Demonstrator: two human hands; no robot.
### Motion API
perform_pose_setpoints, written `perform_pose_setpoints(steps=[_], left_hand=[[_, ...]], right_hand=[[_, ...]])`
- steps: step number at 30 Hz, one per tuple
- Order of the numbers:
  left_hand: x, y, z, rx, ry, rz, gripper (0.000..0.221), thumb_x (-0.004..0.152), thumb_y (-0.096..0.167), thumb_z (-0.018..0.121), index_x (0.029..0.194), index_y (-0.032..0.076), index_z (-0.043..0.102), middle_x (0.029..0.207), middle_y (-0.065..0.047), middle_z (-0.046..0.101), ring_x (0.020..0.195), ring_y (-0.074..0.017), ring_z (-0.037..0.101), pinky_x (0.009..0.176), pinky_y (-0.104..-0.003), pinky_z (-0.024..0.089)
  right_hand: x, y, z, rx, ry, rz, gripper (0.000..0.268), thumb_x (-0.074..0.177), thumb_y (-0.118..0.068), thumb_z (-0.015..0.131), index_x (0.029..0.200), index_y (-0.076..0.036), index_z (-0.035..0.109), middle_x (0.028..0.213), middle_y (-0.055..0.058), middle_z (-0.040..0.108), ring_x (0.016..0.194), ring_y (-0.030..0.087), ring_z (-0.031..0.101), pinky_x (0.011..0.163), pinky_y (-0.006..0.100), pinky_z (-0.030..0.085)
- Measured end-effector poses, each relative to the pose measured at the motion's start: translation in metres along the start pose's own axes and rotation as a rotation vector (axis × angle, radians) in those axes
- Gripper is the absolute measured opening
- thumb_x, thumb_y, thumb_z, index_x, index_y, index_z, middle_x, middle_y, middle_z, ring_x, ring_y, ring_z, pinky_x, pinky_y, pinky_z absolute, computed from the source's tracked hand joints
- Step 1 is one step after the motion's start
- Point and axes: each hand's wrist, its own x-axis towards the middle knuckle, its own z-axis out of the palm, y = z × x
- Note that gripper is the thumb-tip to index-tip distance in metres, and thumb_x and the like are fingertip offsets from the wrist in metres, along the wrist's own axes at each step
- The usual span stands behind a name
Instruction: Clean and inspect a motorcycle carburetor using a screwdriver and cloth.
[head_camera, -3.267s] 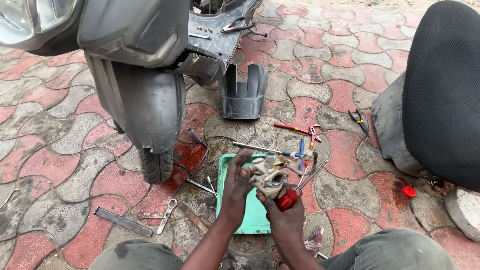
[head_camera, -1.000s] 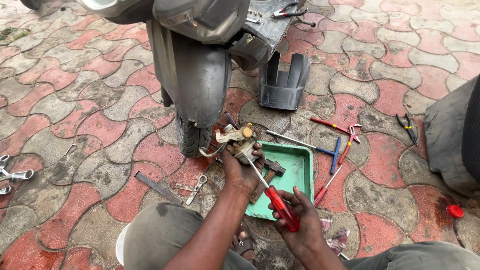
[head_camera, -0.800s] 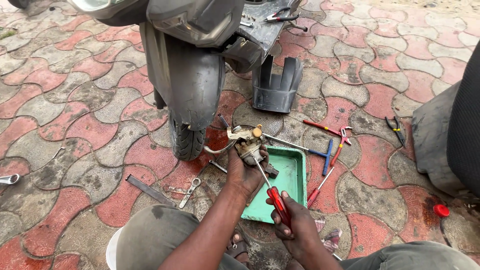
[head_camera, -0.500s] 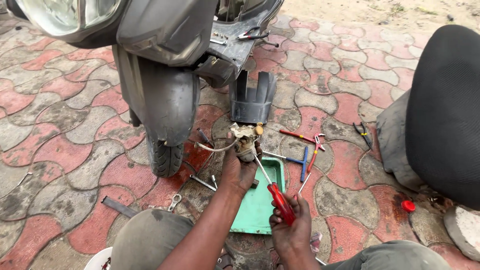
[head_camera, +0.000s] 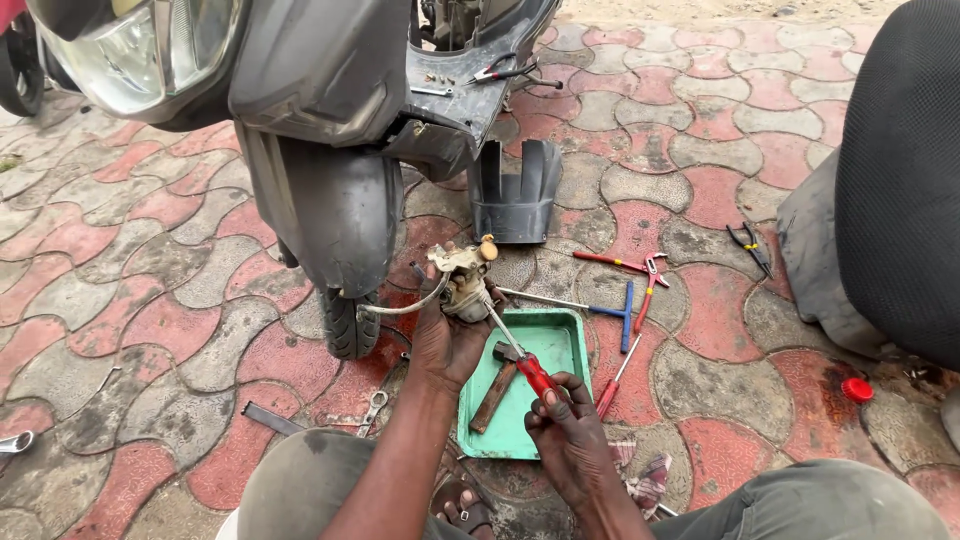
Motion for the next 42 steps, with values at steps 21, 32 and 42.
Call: perform_pose_setpoints(steps=[21,32,42], left_hand=[[0.012,-0.003,-0.015,-0.040,0.114,0.009,0.059,0.081,0.041,0.083,0.122,0.004,0.062,0.108,-0.013,0.068,0.098,-0.0258,0.068,0.090,-0.045,0.061],[0.013,-0.004,-0.019,-0.050,0.105,-0.017,0.058,0.085,0.042,0.080,0.123,0.003,0.062,0.108,-0.014,0.067,0.098,-0.0265,0.067,0.090,-0.045,0.061],[0.014,-0.004,-0.025,-0.067,0.088,-0.027,0.056,0.087,0.040,0.079,0.125,0.003,0.061,0.111,-0.014,0.068,0.100,-0.0272,0.068,0.092,-0.047,0.060]], right_hand=[[0.015,-0.015,-0.028,-0.091,0.004,-0.010,0.037,0.093,-0.030,0.075,0.121,-0.010,0.059,0.102,0.009,0.057,0.089,0.020,0.059,0.072,0.039,0.052],[-0.001,-0.030,-0.006,-0.108,0.003,-0.053,0.039,0.082,-0.004,0.075,0.114,-0.013,0.055,0.115,0.005,0.060,0.097,0.015,0.062,0.079,0.037,0.056],[0.000,-0.026,-0.007,-0.096,0.108,0.015,0.044,0.080,-0.014,0.077,0.120,-0.013,0.060,0.107,0.008,0.065,0.091,0.019,0.064,0.074,0.038,0.056]])
